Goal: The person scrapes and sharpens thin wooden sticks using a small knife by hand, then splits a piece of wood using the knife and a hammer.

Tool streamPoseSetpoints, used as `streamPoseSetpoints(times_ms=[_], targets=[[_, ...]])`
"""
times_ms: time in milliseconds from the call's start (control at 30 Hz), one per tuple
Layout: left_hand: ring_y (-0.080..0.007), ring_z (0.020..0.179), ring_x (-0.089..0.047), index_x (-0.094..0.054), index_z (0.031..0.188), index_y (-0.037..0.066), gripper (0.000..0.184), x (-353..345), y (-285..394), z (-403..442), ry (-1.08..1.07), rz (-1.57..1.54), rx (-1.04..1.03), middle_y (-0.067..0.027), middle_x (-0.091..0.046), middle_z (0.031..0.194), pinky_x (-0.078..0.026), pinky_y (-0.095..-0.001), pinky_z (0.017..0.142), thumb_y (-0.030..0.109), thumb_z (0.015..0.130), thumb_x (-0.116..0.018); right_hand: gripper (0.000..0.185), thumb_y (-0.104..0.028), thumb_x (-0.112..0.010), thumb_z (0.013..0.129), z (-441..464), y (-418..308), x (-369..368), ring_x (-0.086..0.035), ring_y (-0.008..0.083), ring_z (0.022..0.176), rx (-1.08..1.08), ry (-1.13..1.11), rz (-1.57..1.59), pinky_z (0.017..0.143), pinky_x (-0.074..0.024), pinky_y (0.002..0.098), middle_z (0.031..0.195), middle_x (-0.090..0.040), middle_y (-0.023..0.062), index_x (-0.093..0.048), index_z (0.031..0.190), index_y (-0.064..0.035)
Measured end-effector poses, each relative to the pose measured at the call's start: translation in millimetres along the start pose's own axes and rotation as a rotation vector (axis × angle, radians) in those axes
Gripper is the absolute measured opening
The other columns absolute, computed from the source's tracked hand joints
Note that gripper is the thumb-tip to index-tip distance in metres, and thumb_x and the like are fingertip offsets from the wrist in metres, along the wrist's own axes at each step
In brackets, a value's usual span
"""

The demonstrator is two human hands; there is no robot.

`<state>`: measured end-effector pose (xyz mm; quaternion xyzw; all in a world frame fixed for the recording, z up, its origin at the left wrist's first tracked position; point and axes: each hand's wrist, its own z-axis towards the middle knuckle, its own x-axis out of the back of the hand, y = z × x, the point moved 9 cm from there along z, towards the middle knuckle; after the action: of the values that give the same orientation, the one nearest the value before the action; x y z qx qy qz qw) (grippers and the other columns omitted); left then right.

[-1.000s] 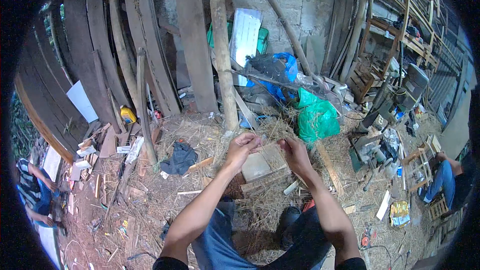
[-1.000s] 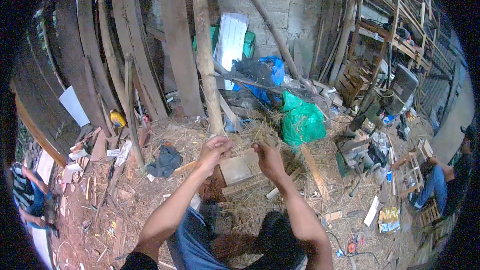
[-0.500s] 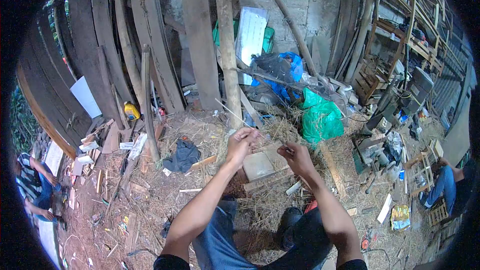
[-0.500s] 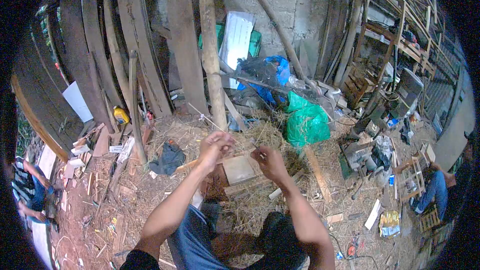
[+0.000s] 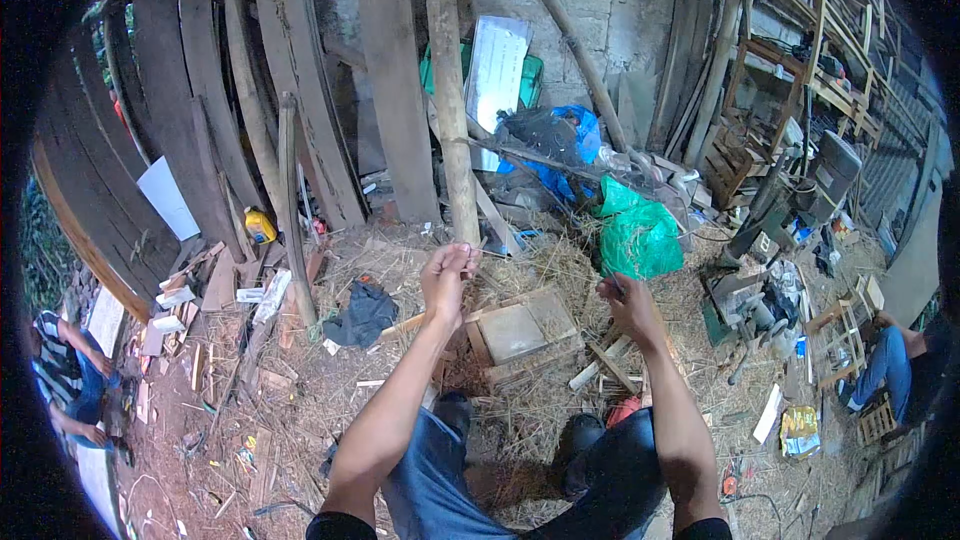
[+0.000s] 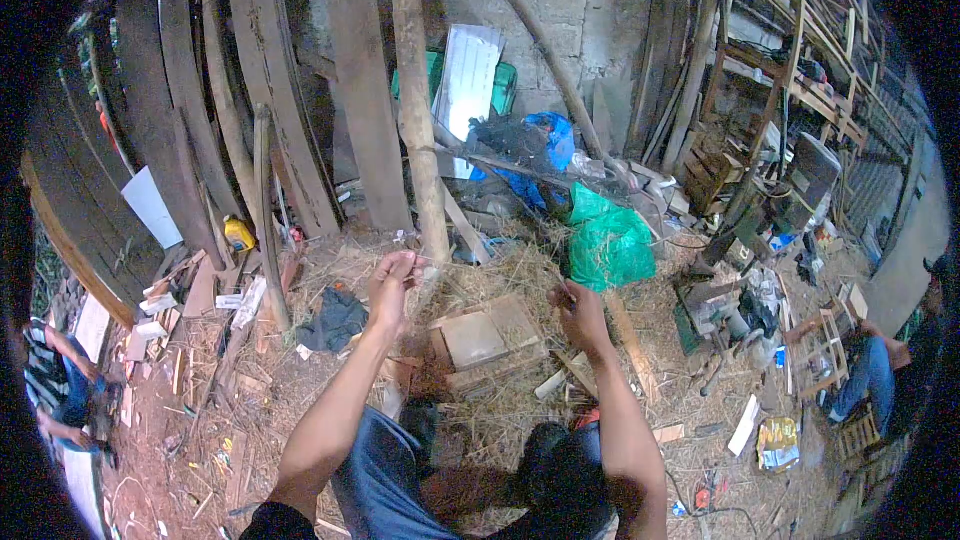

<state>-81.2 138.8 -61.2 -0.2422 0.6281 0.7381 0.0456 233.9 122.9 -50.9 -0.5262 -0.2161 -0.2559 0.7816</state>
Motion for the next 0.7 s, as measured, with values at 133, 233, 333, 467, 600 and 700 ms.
streamPoseSetpoints(times_ms=[133, 233, 333, 467, 600, 700], targets=[[-0.0101, 0.067, -0.054, -0.058, 0.094, 0.002, 0.011, -0.6, 1.4, 0.5, 0.001, -0.015, -0.025, -0.0093, -0.064, 0.086, -0.041, -0.0239, 0.059, 0.012, 0.089, -0.059, 0.014, -0.005, -0.064, 0.078, -0.2, 10.7, -7.7, -0.065, 0.0271, 0.082, -0.043, -0.046, 0.008, 0.071, -0.0474, 0.0328, 0.086, -0.066, 0.0186, -0.063, 0.09, 0.0022], [-0.01, 0.066, -0.054, -0.058, 0.094, 0.003, 0.011, 0.2, 2.4, -0.3, 0.017, -0.012, -0.037, -0.0079, -0.064, 0.085, -0.041, -0.0238, 0.059, 0.012, 0.089, -0.059, 0.013, -0.008, -0.066, 0.078, -3.1, 2.9, -16.1, -0.065, 0.026, 0.077, 0.031, -0.134, -0.087, 0.069, -0.048, 0.0335, 0.086, -0.066, 0.0173, -0.066, 0.089, -0.0006], [-0.0098, 0.067, -0.054, -0.057, 0.095, 0.003, 0.011, -0.7, 3.8, 0.5, -0.002, -0.001, -0.077, -0.0065, -0.063, 0.084, -0.042, -0.0236, 0.059, 0.012, 0.089, -0.059, 0.013, -0.011, -0.068, 0.078, -5.6, -1.1, -27.3, -0.065, 0.0239, 0.074, 0.052, -0.187, -0.058, 0.066, -0.0483, 0.0337, 0.085, -0.066, 0.0167, -0.069, 0.088, -0.0031], [-0.0096, 0.068, -0.055, -0.057, 0.095, 0.004, 0.01, -8.8, 0.8, -4.5, -0.043, 0.081, -0.069, -0.0051, -0.063, 0.084, -0.043, -0.0235, 0.059, 0.012, 0.089, -0.059, 0.016, -0.015, -0.07, 0.077, -5.3, 25.9, -65.1, -0.064, 0.0226, 0.072, 0.044, -0.29, 0.19, 0.064, -0.0483, 0.0334, 0.084, -0.066, 0.0154, -0.069, 0.089, -0.0046], [-0.0104, 0.074, -0.057, -0.058, 0.098, 0.005, 0.011, -29.2, -18.8, -9.8, -0.186, 0.075, 0.007, -0.0047, -0.064, 0.087, -0.043, -0.0239, 0.063, 0.011, 0.088, -0.058, 0.018, -0.02, -0.066, 0.082, -13.8, -26.9, -75.3, -0.063, 0.0236, 0.074, 0.119, -0.398, 0.081, 0.065, -0.0485, 0.0353, 0.083, -0.067, 0.0117, -0.067, 0.091, -0.0046], [-0.0109, 0.071, -0.057, -0.057, 0.097, 0.003, 0.01, -35.6, -16.2, -11.2, -0.228, 0.119, -0.039, -0.0052, -0.062, 0.083, -0.043, -0.0242, 0.061, 0.009, 0.089, -0.057, 0.031, -0.023, -0.049, 0.094, -13.8, -33.5, -74.3, -0.058, 0.0192, 0.081, 0.094, -0.28, 0.176, 0.075, -0.0465, 0.0329, 0.09, -0.063, 0.0123, -0.053, 0.115, -0.0003]])
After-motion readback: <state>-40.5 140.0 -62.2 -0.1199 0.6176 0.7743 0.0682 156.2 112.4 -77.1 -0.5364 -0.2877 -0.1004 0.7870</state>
